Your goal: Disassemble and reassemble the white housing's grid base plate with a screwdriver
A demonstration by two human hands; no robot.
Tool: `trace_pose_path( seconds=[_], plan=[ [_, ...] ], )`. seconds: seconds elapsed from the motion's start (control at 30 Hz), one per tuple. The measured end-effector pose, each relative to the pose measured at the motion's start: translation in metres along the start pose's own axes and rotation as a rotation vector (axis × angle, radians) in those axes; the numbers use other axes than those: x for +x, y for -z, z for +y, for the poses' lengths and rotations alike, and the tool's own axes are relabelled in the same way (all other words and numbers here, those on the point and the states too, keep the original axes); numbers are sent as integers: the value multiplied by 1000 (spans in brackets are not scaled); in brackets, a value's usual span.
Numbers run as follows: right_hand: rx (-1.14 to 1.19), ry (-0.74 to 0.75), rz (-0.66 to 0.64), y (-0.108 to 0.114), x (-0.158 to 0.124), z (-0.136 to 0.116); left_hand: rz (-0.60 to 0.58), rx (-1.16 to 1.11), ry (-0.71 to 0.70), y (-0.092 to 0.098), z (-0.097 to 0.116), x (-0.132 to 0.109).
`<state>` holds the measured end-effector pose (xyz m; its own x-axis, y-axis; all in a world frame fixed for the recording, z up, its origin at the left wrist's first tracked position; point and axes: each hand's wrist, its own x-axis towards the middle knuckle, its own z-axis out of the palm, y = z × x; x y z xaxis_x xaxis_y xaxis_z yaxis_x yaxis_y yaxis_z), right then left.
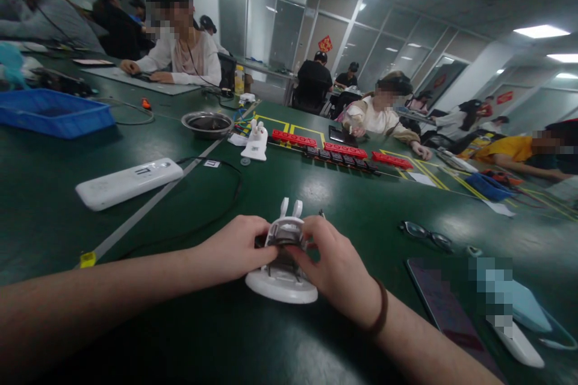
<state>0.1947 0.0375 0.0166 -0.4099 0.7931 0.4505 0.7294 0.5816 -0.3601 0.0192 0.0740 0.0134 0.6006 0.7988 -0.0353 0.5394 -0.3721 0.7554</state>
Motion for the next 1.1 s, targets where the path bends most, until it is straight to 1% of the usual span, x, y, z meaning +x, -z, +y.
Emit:
trace_pose_path(
  seconds=[0.13, 0.23, 0.33, 0.47, 0.53, 0.57, 0.63, 0.7, 0.8, 0.83, 0.9, 0.93, 0.97, 1.03, 1.07, 1.1],
  plan=[
    [58, -81, 12, 2, -4, -12, 13, 150, -53, 0, 4, -5],
    [58, -142, 17, 4, -4, -18, 23, 200, -112, -1, 6, -7],
    [49, -152, -41, 9, -2, -22, 19, 215, -138, -2, 9, -8],
    [40, -184, -153, 18, 0, -28, -36, 195, -120, 0, 12, -9],
    [61, -222, -192, 21, 1, -26, -73, 153, -76, -1, 10, -9],
    [89, -248, -217, 21, 2, -24, -111, 106, -27, -3, 8, -8],
    [187, -305, -298, 19, 5, -14, -228, -39, 99, -9, 1, -5],
    [306, -342, -398, 14, 8, 0, -324, -187, 181, -17, -7, 0],
    [401, -357, -498, 4, 12, 19, -349, -302, 211, -24, -13, 6],
    [412, -355, -509, 2, 13, 23, -366, -343, 246, -22, -14, 7],
    [434, -354, -507, -1, 13, 28, -389, -368, 325, -11, -12, 9],
    [451, -354, -501, -1, 14, 29, -356, -310, 338, -2, -11, 10],
    [472, -361, -501, 0, 13, 30, -281, -191, 320, 7, -12, 11],
    [504, -406, -524, 5, 14, 31, -44, 177, 202, 24, -16, 14],
    [506, -437, -533, 11, 14, 31, 45, 339, 129, 31, -21, 16],
    [488, -465, -526, 17, 15, 31, 80, 452, 58, 36, -26, 18]
  ],
)
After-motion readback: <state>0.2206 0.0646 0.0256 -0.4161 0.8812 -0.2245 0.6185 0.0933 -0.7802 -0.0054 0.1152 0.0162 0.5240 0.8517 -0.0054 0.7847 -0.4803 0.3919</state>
